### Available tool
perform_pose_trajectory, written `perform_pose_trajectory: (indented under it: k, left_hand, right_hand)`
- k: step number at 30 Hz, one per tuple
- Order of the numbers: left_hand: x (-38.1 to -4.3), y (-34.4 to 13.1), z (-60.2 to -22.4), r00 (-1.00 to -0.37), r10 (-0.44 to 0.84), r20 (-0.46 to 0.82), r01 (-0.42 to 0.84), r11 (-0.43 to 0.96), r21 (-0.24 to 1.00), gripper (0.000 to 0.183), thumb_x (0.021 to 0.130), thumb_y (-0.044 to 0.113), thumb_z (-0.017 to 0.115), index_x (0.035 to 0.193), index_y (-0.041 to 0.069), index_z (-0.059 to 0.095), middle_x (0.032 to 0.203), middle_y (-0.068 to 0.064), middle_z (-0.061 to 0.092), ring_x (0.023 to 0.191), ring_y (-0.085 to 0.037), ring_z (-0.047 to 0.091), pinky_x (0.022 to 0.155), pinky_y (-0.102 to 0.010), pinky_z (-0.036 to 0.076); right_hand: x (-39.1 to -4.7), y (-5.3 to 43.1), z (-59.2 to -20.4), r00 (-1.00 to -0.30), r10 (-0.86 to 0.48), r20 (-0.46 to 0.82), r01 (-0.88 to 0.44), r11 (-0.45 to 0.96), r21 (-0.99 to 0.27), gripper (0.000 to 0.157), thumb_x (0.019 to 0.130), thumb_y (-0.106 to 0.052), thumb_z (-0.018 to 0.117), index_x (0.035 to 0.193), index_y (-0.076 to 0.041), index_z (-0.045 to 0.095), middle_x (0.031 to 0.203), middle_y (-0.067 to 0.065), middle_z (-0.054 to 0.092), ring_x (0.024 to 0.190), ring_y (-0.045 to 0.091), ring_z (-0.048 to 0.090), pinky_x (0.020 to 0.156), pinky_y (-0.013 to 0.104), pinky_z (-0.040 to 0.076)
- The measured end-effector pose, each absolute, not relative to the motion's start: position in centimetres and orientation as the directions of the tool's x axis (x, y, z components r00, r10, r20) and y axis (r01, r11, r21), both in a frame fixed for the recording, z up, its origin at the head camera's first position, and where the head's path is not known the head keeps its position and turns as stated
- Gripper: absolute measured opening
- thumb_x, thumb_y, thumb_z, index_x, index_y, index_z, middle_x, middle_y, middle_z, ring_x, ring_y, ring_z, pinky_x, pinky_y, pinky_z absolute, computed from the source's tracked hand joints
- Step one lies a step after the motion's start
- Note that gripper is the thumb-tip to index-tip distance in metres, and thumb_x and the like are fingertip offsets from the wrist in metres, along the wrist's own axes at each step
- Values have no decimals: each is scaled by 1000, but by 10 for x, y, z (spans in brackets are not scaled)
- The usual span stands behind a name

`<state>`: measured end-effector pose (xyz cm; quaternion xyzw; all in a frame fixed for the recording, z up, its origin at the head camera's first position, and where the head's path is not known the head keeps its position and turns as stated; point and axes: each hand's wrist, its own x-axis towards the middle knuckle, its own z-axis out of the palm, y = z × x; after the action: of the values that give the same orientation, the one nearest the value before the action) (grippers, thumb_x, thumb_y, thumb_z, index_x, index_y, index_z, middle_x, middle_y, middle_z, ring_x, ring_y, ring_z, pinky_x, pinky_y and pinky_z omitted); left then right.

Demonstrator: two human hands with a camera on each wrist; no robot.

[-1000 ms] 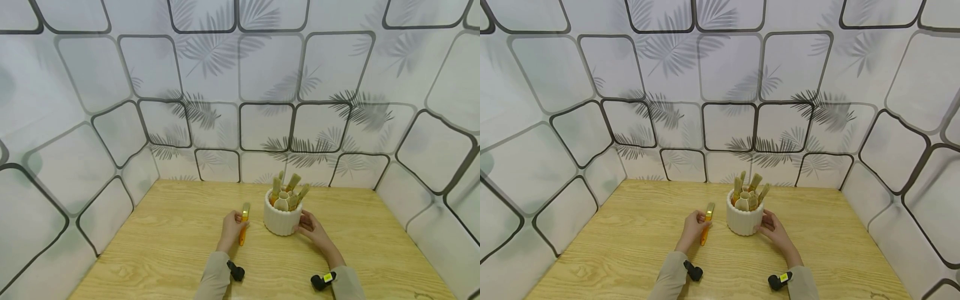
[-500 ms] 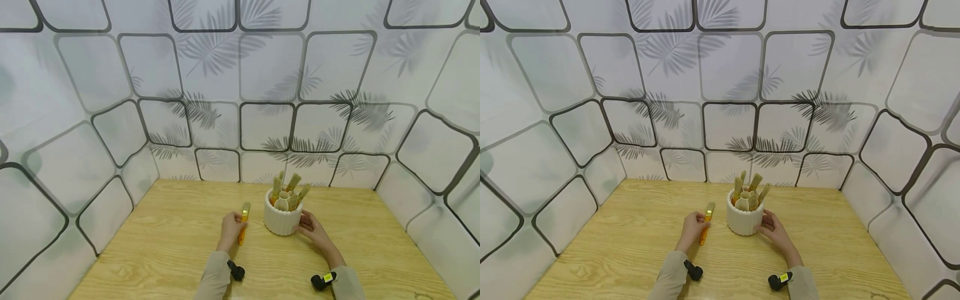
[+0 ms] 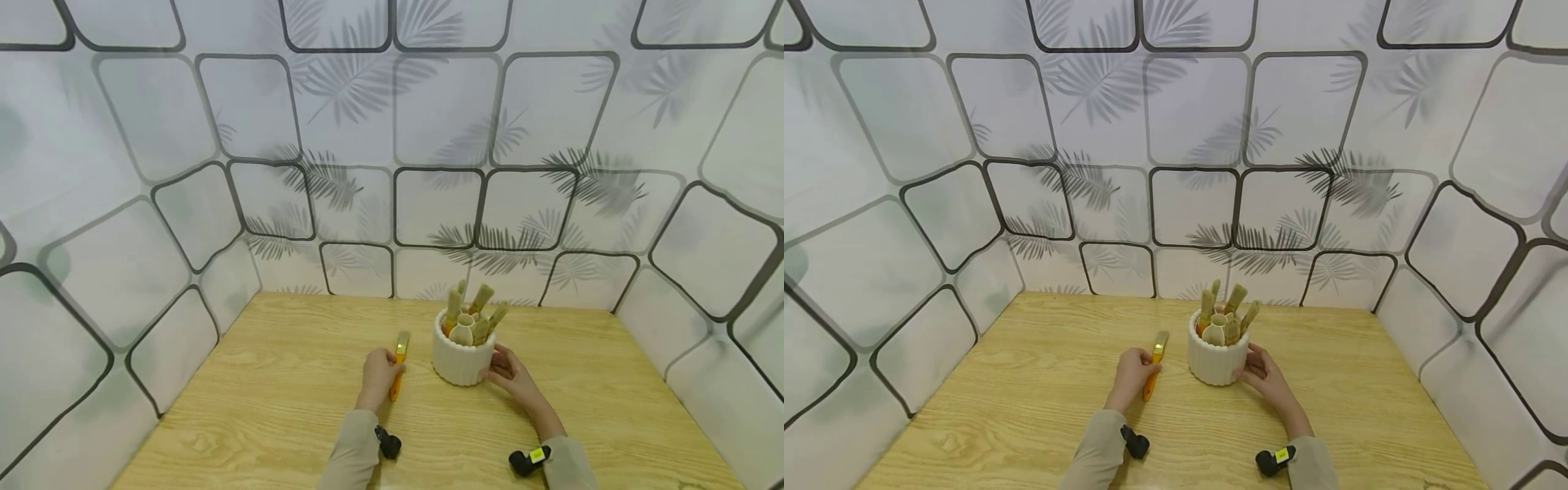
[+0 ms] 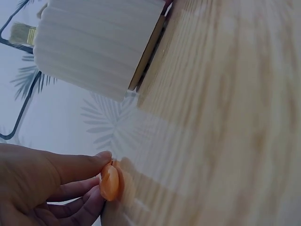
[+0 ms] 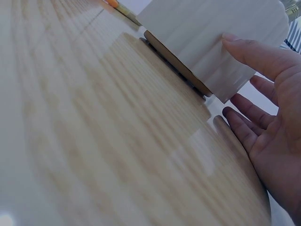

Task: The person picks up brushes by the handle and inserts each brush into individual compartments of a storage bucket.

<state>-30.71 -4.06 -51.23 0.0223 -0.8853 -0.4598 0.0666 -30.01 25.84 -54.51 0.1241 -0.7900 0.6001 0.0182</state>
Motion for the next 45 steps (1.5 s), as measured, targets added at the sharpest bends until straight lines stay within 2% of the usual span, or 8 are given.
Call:
perform_pose_trajectory:
  k: [3,9,17,30,33,40,42,45]
  left_hand:
    - [-305,-40,-511,-989,-108,99,14,601,799,18,75,9,76,74,0,60,67,-4,55,58,-13,49,49,-23,42]
    - [-304,-39,-510,-983,-123,139,28,645,764,20,73,7,78,73,-1,60,65,-3,53,57,-14,47,49,-23,41]
    - [-301,-40,-509,-984,-110,143,33,674,738,20,71,7,77,66,4,58,61,-2,53,51,-13,47,45,-22,40]
    - [-302,-48,-505,-994,-102,42,-33,635,772,16,73,10,77,72,3,62,68,-6,58,56,-15,52,48,-25,46]
    - [-303,-49,-505,-994,-94,55,-15,620,784,13,73,8,76,72,2,64,68,-6,60,54,-14,53,47,-25,46]
    - [-305,-51,-505,-997,-59,44,4,554,833,11,74,8,74,75,0,67,70,-7,62,54,-12,54,48,-24,47]
    - [-306,-51,-504,-997,-52,51,15,534,846,11,74,8,74,77,-1,68,71,-8,63,55,-13,54,49,-25,48]
    - [-308,-52,-504,-997,-53,59,24,504,864,13,75,9,74,81,-2,68,74,-9,64,58,-13,55,51,-26,49]
  right_hand:
    - [-300,259,-546,-967,-181,181,-223,248,-943,66,88,-9,63,142,-2,27,130,26,44,116,25,47,99,39,42]
    - [-299,259,-546,-968,-180,177,-219,248,-944,68,88,-11,63,143,-3,25,131,25,43,118,29,46,95,26,44]
    - [-298,258,-544,-968,-175,181,-221,250,-943,69,87,-10,64,143,-2,24,131,26,42,121,35,43,101,47,38]
    - [-299,257,-544,-971,-170,169,-209,255,-944,69,87,-10,64,143,-2,25,131,27,40,121,40,42,101,46,38]
    - [-300,258,-545,-971,-169,171,-211,258,-943,68,87,-10,64,143,-2,26,130,27,41,121,40,42,100,43,40]
    - [-301,259,-546,-969,-176,176,-219,262,-940,68,87,-10,64,143,-2,26,129,26,42,120,40,44,92,20,43]
    - [-300,259,-546,-968,-176,177,-219,259,-941,68,87,-10,64,143,-2,26,129,26,42,120,40,44,94,23,44]
    - [-301,259,-546,-968,-175,179,-221,258,-941,68,87,-9,64,143,-3,26,129,26,42,120,40,44,98,36,43]
